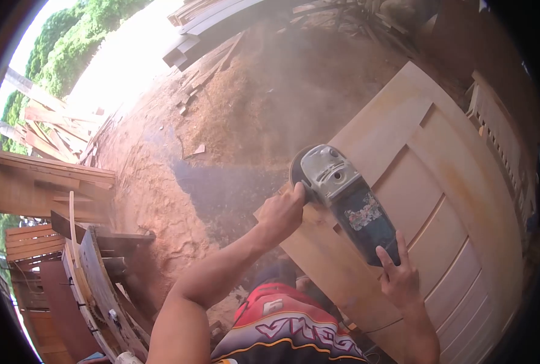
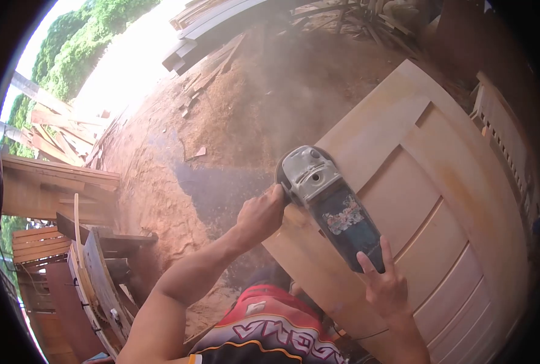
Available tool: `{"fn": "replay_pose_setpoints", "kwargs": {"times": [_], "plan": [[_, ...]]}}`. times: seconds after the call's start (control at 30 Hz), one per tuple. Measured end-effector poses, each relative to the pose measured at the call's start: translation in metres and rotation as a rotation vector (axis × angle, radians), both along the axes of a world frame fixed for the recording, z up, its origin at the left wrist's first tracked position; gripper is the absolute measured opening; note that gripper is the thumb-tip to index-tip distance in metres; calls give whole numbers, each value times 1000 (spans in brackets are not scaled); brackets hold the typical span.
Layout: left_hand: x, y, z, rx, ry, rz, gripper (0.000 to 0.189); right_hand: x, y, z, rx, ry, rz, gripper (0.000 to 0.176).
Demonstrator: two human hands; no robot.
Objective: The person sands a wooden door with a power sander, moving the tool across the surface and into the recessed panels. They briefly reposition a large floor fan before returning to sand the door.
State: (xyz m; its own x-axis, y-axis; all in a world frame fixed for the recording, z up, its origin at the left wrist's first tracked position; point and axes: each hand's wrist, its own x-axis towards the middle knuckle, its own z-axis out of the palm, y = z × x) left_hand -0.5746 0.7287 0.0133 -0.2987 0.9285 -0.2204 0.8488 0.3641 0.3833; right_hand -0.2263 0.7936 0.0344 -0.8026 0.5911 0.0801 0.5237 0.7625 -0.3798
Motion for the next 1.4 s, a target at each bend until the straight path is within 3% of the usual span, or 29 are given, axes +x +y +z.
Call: {"fn": "replay_pose_setpoints", "kwargs": {"times": [0.17, 0.23, 0.4, 0.57, 0.8, 1.1, 1.23, 1.4], "plan": [[11, -87, 14, -138, -35, 174, 19, 4, -48, 5, -123, -59, 163, 69], [15, -117, 14, -155, -38, 223, 20, 1, -65, -4, -45, 33, 200, 66], [3, -110, 20, -115, -48, 175, 23, -5, -67, -6, -43, 45, 181, 69], [-11, 16, 13, -75, -9, -14, 22, -7, -5, 3, -54, -11, -22, 77], [-9, 242, 1, 37, 65, -315, 22, -3, 139, 4, -13, 4, -284, 91], [8, 495, -2, 84, 159, -466, 29, -1, 329, -3, 61, 42, -428, 100], [21, 565, -2, 83, 188, -506, 30, 5, 381, -3, 87, 12, -479, 102], [48, 599, -6, 92, 182, -573, 30, 23, 394, -12, 103, 34, -530, 100]]}}
